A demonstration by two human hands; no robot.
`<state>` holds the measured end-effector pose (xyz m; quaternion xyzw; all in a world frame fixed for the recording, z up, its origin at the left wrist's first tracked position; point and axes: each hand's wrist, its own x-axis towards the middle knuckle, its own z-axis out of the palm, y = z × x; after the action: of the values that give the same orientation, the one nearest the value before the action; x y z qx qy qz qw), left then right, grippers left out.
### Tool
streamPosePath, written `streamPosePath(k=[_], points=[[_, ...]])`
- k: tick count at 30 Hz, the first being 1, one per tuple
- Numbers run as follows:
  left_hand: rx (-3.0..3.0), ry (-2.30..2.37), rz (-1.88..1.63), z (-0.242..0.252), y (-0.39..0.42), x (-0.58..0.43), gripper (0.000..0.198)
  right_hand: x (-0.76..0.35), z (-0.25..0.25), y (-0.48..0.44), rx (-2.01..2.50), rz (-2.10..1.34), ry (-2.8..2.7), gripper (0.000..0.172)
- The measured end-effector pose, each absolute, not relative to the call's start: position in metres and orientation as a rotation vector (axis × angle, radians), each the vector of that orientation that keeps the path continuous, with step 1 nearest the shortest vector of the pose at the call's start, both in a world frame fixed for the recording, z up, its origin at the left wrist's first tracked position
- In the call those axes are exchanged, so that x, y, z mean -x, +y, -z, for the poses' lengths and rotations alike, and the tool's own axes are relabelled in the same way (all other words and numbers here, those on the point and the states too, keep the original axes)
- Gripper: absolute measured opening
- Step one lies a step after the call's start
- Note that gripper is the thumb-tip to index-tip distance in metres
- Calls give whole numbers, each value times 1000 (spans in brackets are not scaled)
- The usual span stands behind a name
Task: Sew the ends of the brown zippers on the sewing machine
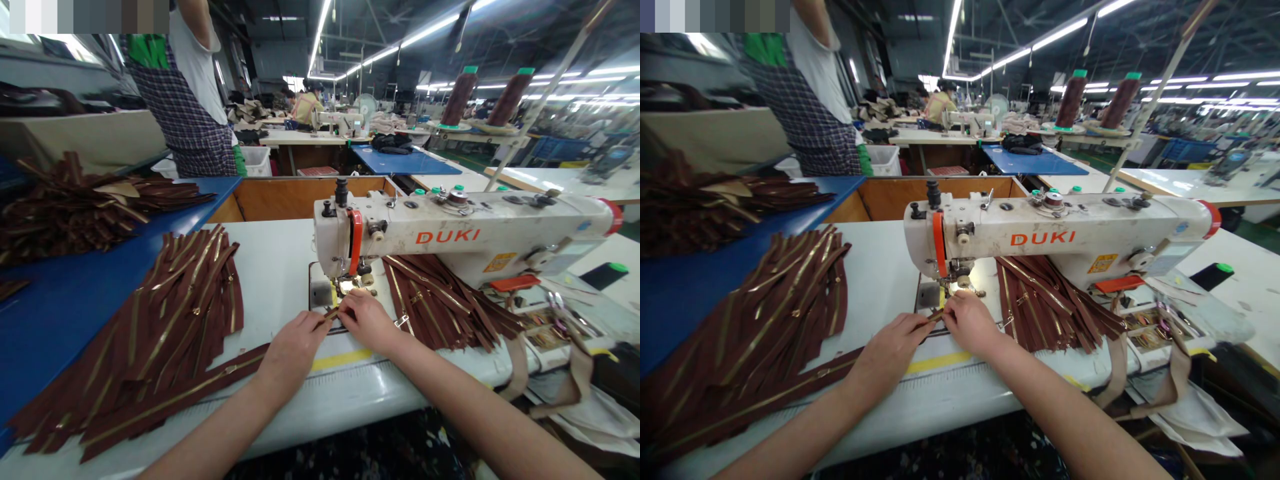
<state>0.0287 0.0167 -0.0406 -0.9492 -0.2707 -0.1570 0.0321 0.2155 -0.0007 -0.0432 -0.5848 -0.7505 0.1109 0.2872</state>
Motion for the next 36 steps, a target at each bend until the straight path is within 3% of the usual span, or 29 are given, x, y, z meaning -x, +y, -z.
streamPosePath(k=[7, 15, 36], points=[[2995, -862, 381, 37, 20, -31, 36, -212, 39, -1, 1648, -294, -2047, 10], [3283, -1001, 393, 16, 21, -48, 25, -217, 34, 4, 1606, -289, -2202, 11], [2961, -491, 390, 42, 18, -37, 36, -219, 41, 8, 1584, -290, -2167, 10]])
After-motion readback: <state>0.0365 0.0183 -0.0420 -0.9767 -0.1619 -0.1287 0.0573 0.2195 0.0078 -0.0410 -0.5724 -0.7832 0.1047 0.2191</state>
